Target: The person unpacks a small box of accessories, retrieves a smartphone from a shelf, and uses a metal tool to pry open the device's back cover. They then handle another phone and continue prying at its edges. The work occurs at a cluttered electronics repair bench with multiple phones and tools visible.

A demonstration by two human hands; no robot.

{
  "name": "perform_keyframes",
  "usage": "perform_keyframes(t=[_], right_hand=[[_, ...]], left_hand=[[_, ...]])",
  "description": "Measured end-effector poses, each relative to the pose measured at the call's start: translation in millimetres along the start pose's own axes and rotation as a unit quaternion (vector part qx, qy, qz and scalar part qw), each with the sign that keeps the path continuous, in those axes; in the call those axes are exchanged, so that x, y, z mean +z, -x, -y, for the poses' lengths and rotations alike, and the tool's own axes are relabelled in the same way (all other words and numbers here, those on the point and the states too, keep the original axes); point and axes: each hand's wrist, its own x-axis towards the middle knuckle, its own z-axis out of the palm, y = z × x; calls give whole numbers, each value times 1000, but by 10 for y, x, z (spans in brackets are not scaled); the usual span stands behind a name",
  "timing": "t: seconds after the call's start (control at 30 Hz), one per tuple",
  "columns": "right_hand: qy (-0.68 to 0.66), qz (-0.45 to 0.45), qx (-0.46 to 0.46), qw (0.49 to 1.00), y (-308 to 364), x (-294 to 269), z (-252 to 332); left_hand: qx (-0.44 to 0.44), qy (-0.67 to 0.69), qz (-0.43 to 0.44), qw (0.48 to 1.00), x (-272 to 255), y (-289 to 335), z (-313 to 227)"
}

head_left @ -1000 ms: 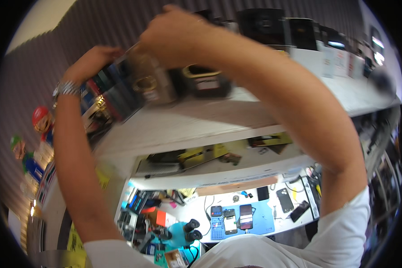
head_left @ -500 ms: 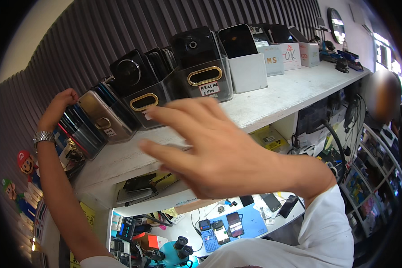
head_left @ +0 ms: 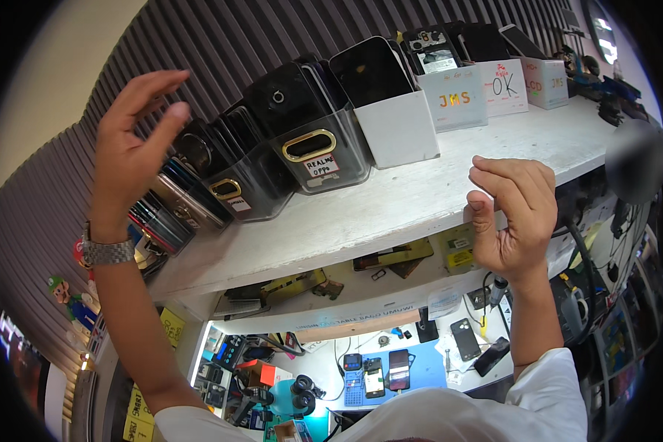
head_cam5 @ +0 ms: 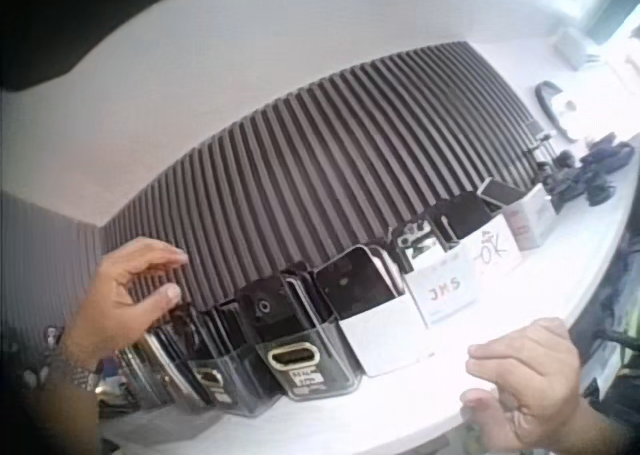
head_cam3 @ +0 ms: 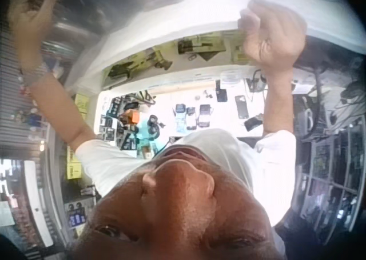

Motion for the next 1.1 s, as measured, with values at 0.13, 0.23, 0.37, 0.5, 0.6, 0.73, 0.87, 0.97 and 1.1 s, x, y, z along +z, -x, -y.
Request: perform_keyframes(t=[0.13, 0.23, 0.37, 0.5, 0.6, 0.73, 0.87, 0.97, 1.1], right_hand=[[-27, -17, 1, 999, 25, 32, -35], [-43, -16, 9, 999, 48, 40, -52], [-67, -16, 14, 998, 80, 33, -84], [-84, -20, 25, 996, 104, 67, -98], [-85, -17, 28, 996, 115, 83, -101], [-83, -18, 28, 996, 124, 83, -99], [-77, -33, 20, 996, 148, 105, -113], [-79, 6, 29, 996, 133, 40, -116], [-77, 3, 35, 996, 127, 38, -112]], left_hand=[[92, -79, 33, 992, 427, -286, -691], [59, -78, 56, 994, 710, -378, -857], [18, -107, 68, 992, 856, -426, -892], [-38, -121, 60, 990, 878, -444, -947], [-67, -127, 56, 988, 884, -449, -910], [-86, -115, 52, 988, 866, -488, -774], [-86, -90, 32, 992, 776, -596, -673], [-52, -86, -4, 995, 746, -661, -579], [-126, 9, 4, 992, 673, -742, -510]])
